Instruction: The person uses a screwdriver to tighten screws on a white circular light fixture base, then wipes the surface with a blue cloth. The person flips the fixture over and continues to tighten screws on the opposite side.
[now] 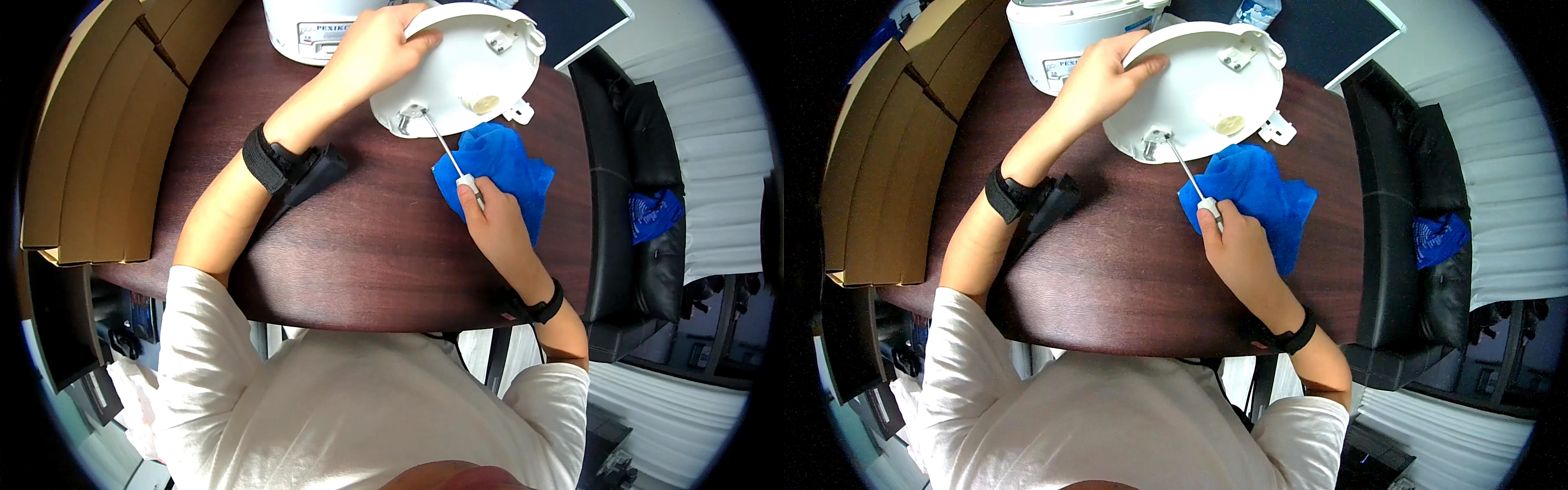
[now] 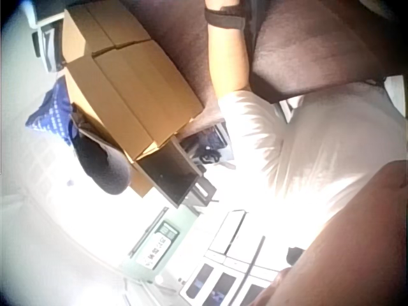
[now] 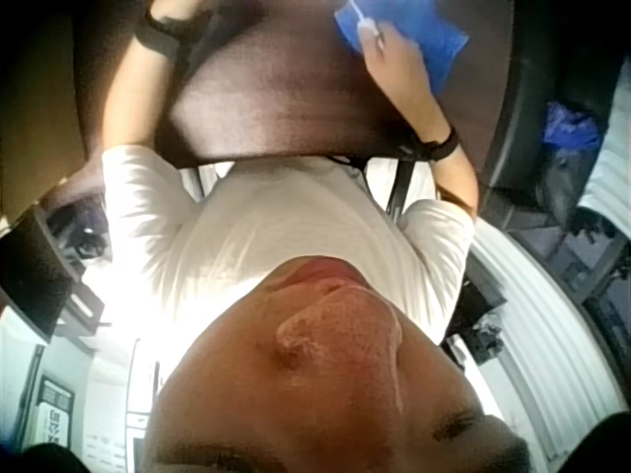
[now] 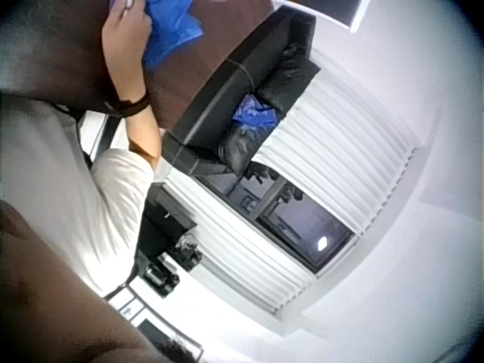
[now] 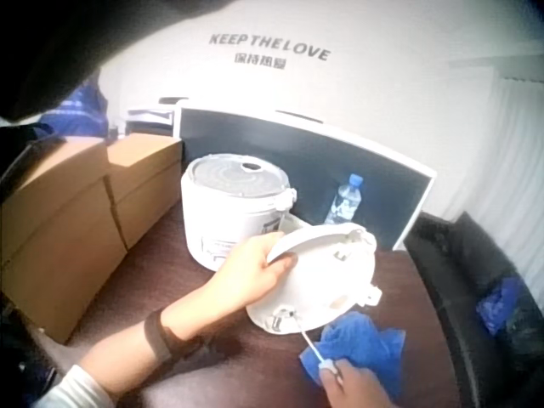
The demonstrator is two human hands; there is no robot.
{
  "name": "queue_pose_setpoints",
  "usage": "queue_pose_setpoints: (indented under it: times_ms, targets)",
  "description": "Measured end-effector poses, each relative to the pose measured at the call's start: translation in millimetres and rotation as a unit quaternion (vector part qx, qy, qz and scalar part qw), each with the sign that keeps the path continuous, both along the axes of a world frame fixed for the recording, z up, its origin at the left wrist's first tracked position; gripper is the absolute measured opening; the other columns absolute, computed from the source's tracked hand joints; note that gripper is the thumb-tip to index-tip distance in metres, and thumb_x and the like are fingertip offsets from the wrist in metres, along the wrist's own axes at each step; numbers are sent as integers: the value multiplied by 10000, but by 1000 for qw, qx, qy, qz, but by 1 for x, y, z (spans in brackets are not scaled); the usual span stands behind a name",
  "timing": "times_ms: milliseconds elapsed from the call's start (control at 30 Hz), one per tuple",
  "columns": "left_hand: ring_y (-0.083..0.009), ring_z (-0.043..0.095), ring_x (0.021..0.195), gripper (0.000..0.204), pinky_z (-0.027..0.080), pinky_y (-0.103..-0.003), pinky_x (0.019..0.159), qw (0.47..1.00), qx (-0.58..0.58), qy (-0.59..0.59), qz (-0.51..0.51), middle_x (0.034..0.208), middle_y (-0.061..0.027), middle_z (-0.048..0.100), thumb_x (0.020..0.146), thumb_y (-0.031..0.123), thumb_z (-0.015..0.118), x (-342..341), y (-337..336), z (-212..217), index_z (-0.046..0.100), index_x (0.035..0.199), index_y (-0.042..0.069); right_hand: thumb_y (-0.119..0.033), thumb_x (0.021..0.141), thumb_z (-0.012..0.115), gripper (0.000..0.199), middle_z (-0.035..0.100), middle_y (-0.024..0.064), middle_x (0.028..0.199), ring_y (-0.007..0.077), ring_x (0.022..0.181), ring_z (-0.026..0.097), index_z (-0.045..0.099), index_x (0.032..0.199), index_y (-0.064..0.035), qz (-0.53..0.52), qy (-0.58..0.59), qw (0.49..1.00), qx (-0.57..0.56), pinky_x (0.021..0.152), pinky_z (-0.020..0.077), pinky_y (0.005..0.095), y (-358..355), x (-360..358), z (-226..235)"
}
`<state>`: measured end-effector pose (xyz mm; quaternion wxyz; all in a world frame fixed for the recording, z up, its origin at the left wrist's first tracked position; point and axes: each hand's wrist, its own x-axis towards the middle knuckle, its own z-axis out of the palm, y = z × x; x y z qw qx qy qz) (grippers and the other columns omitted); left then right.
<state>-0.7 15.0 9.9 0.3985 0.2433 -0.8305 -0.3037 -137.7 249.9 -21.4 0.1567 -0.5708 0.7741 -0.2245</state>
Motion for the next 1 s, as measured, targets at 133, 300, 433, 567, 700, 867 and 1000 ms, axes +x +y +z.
queue_pose_setpoints:
  times_ms: [133,300,433,567,700,867,1000]
  targets:
    - [-207,703,819,240,537,-340,757,1000,-21,13,11,902,-105,722,938,234,616,-1,-4,-5,661,1119,83,-300,999,522,321,572,102,617,217,434,521,580,857,-18,-3,-155,987,26,422,412,317,-5,-6,-5]
    - [-197,701,838,276,539,-336,773,998,54,8,18,930,-110,723,946,250,613,-1,-11,-9,657,1158,79,-389,1039,410,347,495,-5,669,67,422,387,546,1037,-70,-56,-642,750,148,379,302,214,-4,-6,-4]
    - [-181,696,835,303,541,-327,772,998,66,6,-1,933,-103,722,948,266,613,-3,-14,-9,651,1169,64,-439,1048,336,415,484,-13,712,70,392,294,522,1086,-70,-43,-805,575,141,365,236,210,0,-3,-13]
    - [-166,690,824,300,540,-319,768,996,85,10,-12,929,-91,718,951,262,611,1,-19,-11,650,1170,61,-409,1044,369,376,496,-16,672,70,416,360,539,1056,-74,-49,-755,633,166,377,284,214,-1,-12,-3]
    - [-161,687,818,295,541,-314,762,997,76,19,-28,928,-88,715,955,259,608,2,-22,-13,648,1166,57,-338,1010,489,322,537,28,627,123,420,439,584,915,-45,-39,-404,905,127,405,351,272,4,-13,3]
    - [-163,689,831,305,543,-318,769,994,98,18,-34,943,-92,717,953,262,613,3,-22,-10,649,1183,65,-273,964,578,301,594,147,608,265,477,582,591,824,-7,26,-29,999,-23,460,427,359,1,-9,5]
    - [-168,692,854,318,543,-321,783,998,54,11,-24,969,-97,721,950,260,617,2,-19,-11,644,1214,85,-264,963,576,298,604,171,619,316,521,612,592,829,2,22,-14,1000,-10,463,439,374,-4,-8,2]
